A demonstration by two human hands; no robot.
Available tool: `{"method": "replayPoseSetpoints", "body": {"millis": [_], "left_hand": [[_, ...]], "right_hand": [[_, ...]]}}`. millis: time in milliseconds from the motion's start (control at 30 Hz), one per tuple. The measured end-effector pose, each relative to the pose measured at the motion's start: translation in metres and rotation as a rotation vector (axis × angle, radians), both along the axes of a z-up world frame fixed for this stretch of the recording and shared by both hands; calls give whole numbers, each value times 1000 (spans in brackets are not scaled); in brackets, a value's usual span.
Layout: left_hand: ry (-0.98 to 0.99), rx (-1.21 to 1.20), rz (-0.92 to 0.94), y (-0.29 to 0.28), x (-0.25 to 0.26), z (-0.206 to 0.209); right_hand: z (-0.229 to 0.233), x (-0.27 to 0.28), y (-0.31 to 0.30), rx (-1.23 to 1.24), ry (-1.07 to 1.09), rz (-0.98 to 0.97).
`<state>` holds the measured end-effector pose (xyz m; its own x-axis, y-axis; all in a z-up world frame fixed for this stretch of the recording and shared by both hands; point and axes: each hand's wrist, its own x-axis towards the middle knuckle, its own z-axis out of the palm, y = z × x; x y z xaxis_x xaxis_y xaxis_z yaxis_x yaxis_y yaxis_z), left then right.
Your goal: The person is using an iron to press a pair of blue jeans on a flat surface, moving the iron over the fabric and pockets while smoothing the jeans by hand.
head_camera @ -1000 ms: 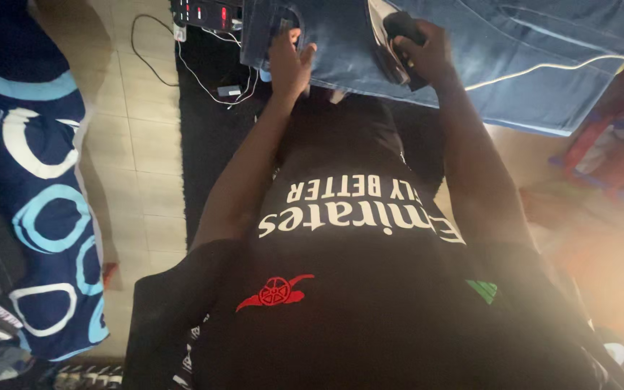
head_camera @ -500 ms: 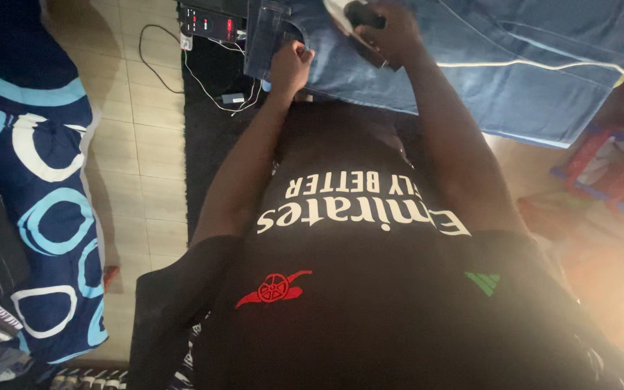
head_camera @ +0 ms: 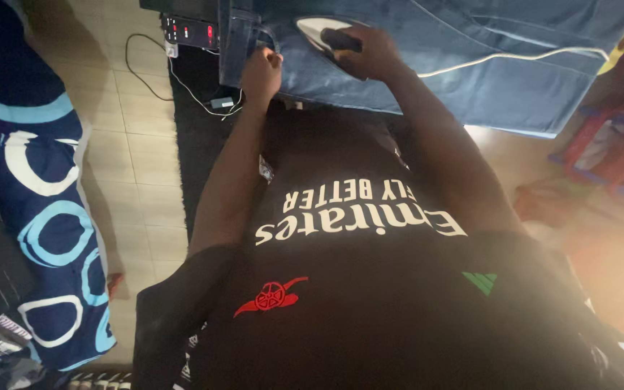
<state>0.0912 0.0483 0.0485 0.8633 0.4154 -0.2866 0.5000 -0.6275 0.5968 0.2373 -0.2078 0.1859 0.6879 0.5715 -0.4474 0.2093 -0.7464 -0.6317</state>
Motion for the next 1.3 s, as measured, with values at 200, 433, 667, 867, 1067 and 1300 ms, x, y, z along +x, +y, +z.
{"method": "replayPoseSetpoints", "body": {"millis": [200,433,667,867,1067,1300], "left_hand": [[11,-8,-2,0,3,12],[44,-55,-43,3,3,9],[104,-27,-73,4,2,6],[75,-67,-51,8,0,-3],[-39,-277,29,8,2,-29],[101,-555,194,9,10,-3]], "right_hand": [[16,-10,-15,20,-104,-7],[3,-29,-39,-221,-88,151],[13,-48,-53,-338,-23,-19],[-2,-55,-81,-333,-86,58],[4,-64,-91,-389,-57,45],[6,-75,-112,-415,-73,-200]]}}
